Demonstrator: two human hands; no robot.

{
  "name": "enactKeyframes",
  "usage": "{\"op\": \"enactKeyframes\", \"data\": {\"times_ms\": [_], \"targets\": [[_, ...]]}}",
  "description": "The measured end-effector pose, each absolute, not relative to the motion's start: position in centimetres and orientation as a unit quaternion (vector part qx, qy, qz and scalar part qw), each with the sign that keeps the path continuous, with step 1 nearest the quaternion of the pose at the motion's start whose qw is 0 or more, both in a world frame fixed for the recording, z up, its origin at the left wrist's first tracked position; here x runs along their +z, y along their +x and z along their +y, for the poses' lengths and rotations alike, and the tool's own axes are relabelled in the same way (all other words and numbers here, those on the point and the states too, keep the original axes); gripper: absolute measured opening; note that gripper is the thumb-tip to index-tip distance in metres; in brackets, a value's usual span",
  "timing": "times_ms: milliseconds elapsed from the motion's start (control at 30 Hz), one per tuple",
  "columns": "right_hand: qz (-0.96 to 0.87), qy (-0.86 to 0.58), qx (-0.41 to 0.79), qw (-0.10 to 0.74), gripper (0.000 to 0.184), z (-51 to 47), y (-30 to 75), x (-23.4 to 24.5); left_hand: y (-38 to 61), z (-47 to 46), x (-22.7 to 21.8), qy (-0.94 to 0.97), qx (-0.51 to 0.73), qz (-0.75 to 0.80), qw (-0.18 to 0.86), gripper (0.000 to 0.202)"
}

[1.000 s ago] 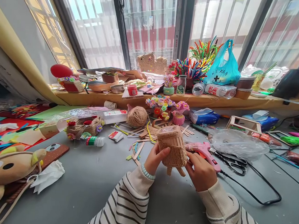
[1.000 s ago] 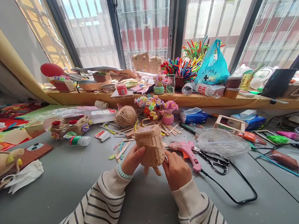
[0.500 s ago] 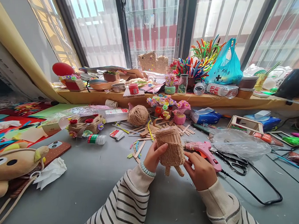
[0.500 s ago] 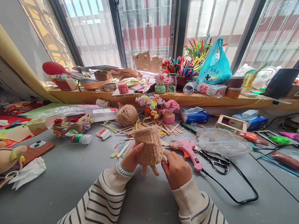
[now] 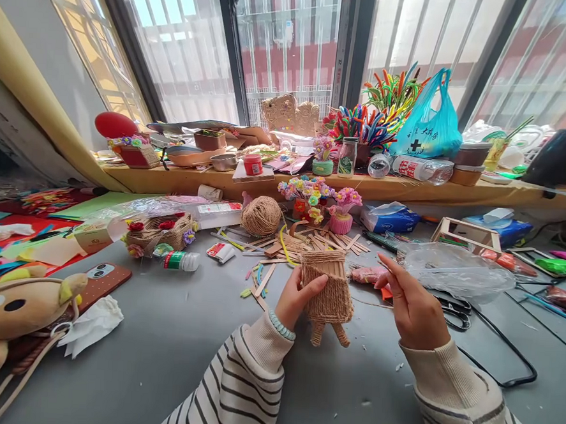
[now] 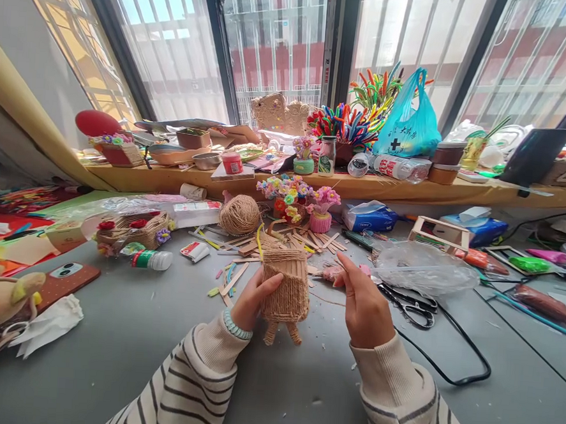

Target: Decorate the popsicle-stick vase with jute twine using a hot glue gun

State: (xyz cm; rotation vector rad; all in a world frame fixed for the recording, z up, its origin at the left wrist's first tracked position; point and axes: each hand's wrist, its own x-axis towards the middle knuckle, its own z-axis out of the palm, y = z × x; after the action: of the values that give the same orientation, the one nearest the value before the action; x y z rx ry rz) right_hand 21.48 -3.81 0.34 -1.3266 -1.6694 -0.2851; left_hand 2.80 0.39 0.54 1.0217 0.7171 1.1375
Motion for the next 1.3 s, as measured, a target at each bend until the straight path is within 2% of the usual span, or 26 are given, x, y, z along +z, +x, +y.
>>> {"op": "enactKeyframes", "data": {"times_ms": [133, 333, 600, 900, 1300], "targets": [[-0.640, -0.542, -0.054, 0.542, 0.014, -5.0, 20.2, 0.9, 3.1, -0.1, 0.2, 0.481, 0.497, 0.338, 0.639, 0.045], [-0.672, -0.490, -0.110, 0.544, 0.004, -5.8, 19.7, 2.0, 3.4, -0.5, 0.0, 0.490, 0.468, 0.355, 0.644, 0.049], [-0.711, -0.462, -0.159, 0.506, 0.016, -5.7, 18.8, 1.8, 3.5, -0.6, 0.0, 0.525, 0.448, 0.375, 0.619, 0.050], [-0.663, -0.494, -0.160, 0.539, 0.007, -5.8, 17.4, 1.6, 3.6, -0.8, -0.2, 0.543, 0.444, 0.369, 0.610, 0.052], [-0.685, -0.477, -0.165, 0.525, 0.009, -5.4, 16.7, 1.5, 3.6, -1.1, 0.2, 0.570, 0.443, 0.363, 0.589, 0.054]]}}
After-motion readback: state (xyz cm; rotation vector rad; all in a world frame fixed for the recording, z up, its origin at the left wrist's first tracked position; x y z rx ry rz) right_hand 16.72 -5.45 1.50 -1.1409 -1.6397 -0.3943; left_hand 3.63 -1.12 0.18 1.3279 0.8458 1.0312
